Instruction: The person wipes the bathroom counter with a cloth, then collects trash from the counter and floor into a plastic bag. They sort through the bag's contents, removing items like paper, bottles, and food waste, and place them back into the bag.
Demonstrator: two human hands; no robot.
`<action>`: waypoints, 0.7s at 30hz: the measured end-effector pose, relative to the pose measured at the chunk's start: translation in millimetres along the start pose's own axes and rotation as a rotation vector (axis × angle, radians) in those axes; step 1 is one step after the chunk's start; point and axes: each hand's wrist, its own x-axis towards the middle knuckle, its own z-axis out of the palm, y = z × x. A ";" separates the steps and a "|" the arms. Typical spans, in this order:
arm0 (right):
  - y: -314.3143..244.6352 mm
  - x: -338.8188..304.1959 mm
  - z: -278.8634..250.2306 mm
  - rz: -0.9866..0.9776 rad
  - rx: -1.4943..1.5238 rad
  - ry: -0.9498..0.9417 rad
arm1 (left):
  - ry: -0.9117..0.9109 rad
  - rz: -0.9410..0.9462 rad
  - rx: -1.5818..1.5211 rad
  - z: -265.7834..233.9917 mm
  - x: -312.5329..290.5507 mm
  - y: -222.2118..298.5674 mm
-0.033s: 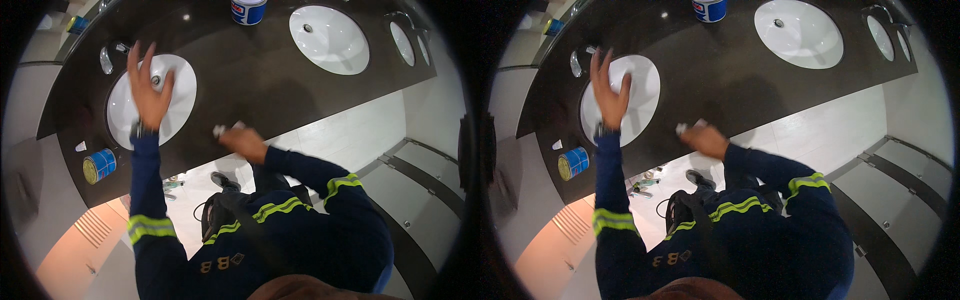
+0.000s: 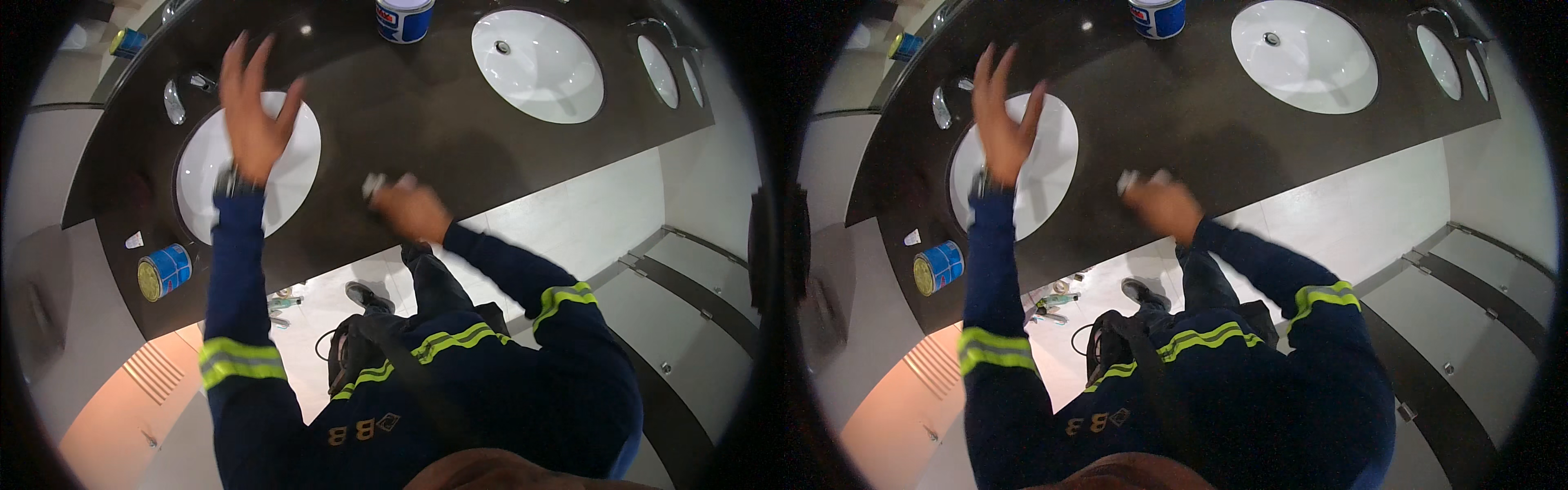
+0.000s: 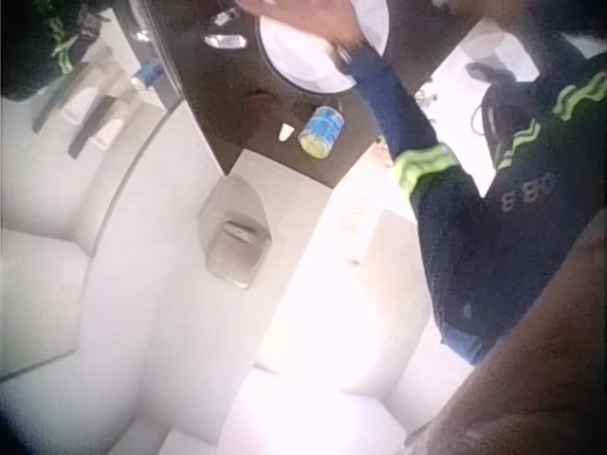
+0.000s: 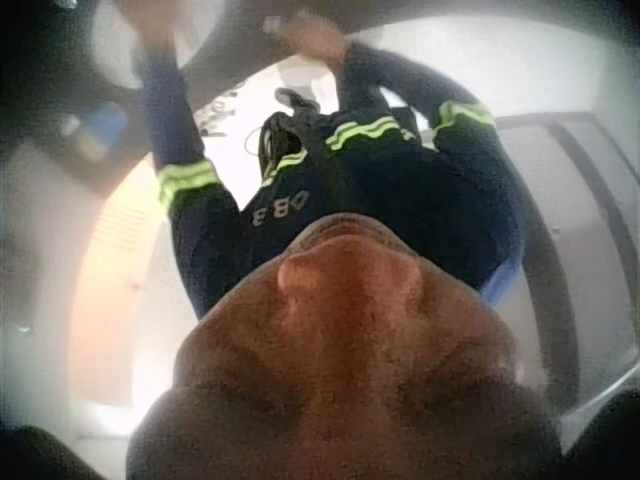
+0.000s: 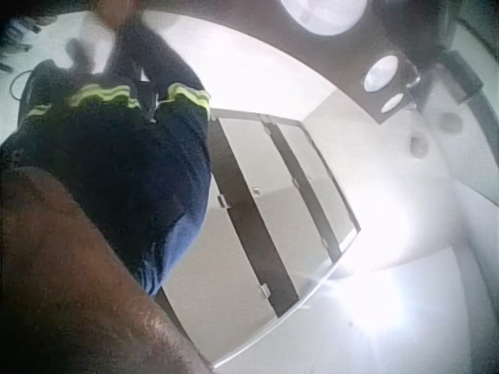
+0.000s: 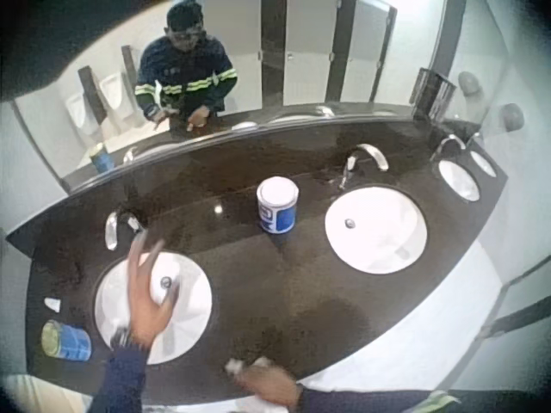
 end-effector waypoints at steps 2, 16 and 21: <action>131.4 36.0 -2.4 0.095 -0.106 0.439 | -0.032 0.033 0.044 30.4 67.9 5.9; 14.1 -71.7 11.5 0.312 0.482 0.390 | -0.569 -0.385 0.160 245.9 162.5 -0.9; 42.9 -64.0 14.1 0.370 0.420 0.350 | -0.589 -0.296 0.093 220.8 142.8 12.3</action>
